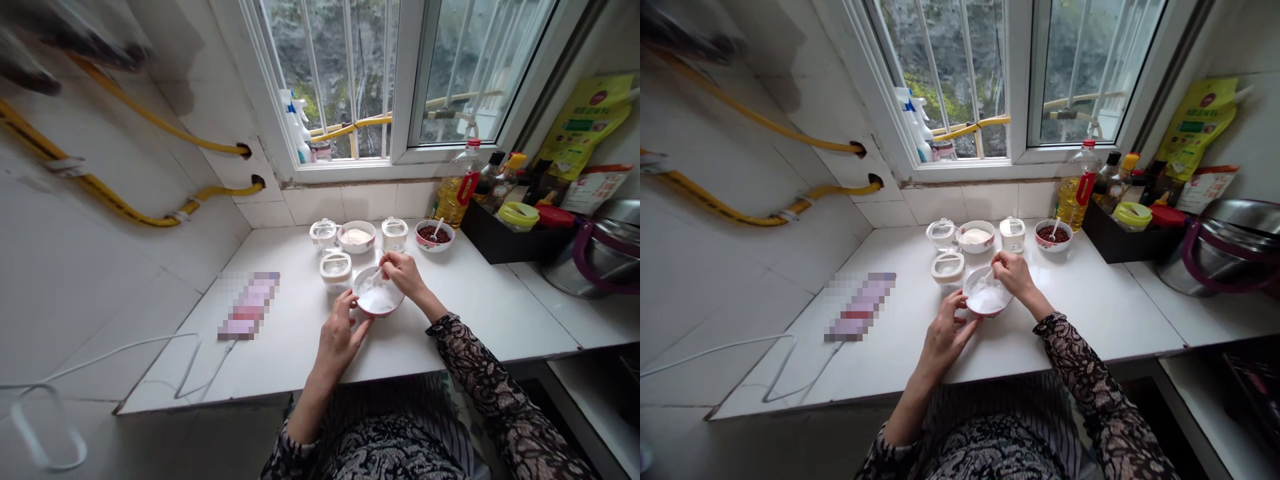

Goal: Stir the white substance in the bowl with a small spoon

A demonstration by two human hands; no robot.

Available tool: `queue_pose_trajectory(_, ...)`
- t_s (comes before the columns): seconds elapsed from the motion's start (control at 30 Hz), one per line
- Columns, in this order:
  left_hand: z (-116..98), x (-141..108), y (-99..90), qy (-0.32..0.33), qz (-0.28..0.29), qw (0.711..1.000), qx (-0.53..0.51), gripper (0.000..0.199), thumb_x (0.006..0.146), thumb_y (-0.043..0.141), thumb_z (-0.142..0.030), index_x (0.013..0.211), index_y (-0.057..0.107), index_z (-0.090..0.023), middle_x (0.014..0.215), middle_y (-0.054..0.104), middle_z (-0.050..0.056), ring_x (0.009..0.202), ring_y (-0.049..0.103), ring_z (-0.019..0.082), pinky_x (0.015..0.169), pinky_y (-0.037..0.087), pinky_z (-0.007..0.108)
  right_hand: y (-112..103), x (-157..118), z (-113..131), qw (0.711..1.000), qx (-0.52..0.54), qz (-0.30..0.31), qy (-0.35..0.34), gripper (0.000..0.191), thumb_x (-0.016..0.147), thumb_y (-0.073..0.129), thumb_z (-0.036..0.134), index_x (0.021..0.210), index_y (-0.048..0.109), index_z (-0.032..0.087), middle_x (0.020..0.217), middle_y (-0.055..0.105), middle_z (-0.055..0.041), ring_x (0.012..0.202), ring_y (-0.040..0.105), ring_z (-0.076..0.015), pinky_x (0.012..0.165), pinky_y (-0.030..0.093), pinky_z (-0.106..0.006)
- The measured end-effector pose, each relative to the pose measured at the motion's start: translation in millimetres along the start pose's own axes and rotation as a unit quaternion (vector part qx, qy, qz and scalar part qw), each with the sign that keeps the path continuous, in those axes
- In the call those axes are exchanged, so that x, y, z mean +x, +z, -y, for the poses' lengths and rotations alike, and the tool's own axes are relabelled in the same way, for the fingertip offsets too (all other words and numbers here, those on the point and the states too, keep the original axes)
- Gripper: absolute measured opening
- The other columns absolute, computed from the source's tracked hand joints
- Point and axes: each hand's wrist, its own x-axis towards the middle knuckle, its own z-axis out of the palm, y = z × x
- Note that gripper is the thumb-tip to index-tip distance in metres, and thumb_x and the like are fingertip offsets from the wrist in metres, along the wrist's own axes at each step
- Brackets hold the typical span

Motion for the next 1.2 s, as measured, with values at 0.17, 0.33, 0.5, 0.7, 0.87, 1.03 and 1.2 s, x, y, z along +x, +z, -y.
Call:
queue_pose_trajectory(0.17,0,0,-0.3,-0.004,0.000,1.000,-0.001,0.037,0.087,0.065,-0.023,0.121,0.048,-0.022,0.133,0.056,0.014,0.107,0.067,0.024,0.064,0.065,0.029,0,1,3,0.997,0.074,0.003,0.026,0.013,0.066,0.047,0.017,0.064,0.060,0.020,0.047,0.058,0.0040,0.047,0.055,-0.0117,0.053,0.044,-0.022)
queue_pose_trajectory(0.33,0,0,-0.1,-0.006,0.004,1.000,-0.005,0.038,0.087,0.065,-0.021,0.121,0.049,-0.022,0.133,0.056,0.014,0.102,0.068,0.022,0.065,0.065,0.029,0,5,1,0.986,0.148,-0.003,0.081,0.011,0.063,0.050,0.020,0.063,0.061,0.019,0.045,0.059,0.0032,0.043,0.053,-0.0112,0.050,0.045,-0.022)
queue_pose_trajectory(0.5,2,0,1.0,-0.008,0.001,1.000,-0.007,0.038,0.087,0.065,-0.021,0.121,0.049,-0.022,0.132,0.056,0.014,0.104,0.068,0.023,0.065,0.064,0.029,-6,12,-4,0.964,0.234,-0.005,0.127,0.008,0.059,0.053,0.022,0.061,0.060,0.019,0.044,0.058,0.0023,0.042,0.052,-0.0114,0.049,0.046,-0.024)
queue_pose_trajectory(0.7,4,0,3.4,-0.007,-0.003,1.000,-0.003,0.038,0.086,0.066,-0.022,0.121,0.049,-0.023,0.130,0.057,0.013,0.107,0.067,0.024,0.064,0.065,0.029,-4,13,2,0.953,0.285,-0.018,0.096,0.010,0.062,0.056,0.024,0.068,0.060,0.019,0.051,0.062,0.0020,0.048,0.056,-0.0125,0.055,0.050,-0.027)
queue_pose_trajectory(0.87,4,0,4.5,-0.005,-0.008,1.000,-0.003,0.038,0.087,0.066,-0.022,0.121,0.049,-0.022,0.131,0.057,0.013,0.105,0.068,0.023,0.065,0.065,0.029,10,20,14,0.969,0.245,0.009,0.004,0.012,0.076,0.058,0.031,0.082,0.058,0.020,0.061,0.066,0.0013,0.058,0.062,-0.0146,0.060,0.050,-0.028)
queue_pose_trajectory(1.03,1,1,4.2,-0.012,-0.011,1.000,-0.008,0.040,0.086,0.065,-0.020,0.123,0.049,-0.022,0.132,0.057,0.013,0.103,0.069,0.022,0.067,0.064,0.029,16,24,26,0.976,0.052,0.013,-0.210,0.009,0.091,0.051,0.027,0.090,0.057,0.021,0.074,0.069,-0.0024,0.072,0.067,-0.0172,0.080,0.052,-0.036)
queue_pose_trajectory(1.2,0,1,3.1,-0.022,0.000,1.000,-0.009,0.039,0.087,0.066,-0.022,0.122,0.049,-0.022,0.135,0.055,0.015,0.101,0.069,0.022,0.067,0.064,0.031,10,16,18,0.898,-0.134,0.039,-0.418,0.017,0.094,0.046,0.017,0.094,0.062,0.022,0.082,0.072,-0.0052,0.080,0.067,-0.0195,0.099,0.045,-0.045)
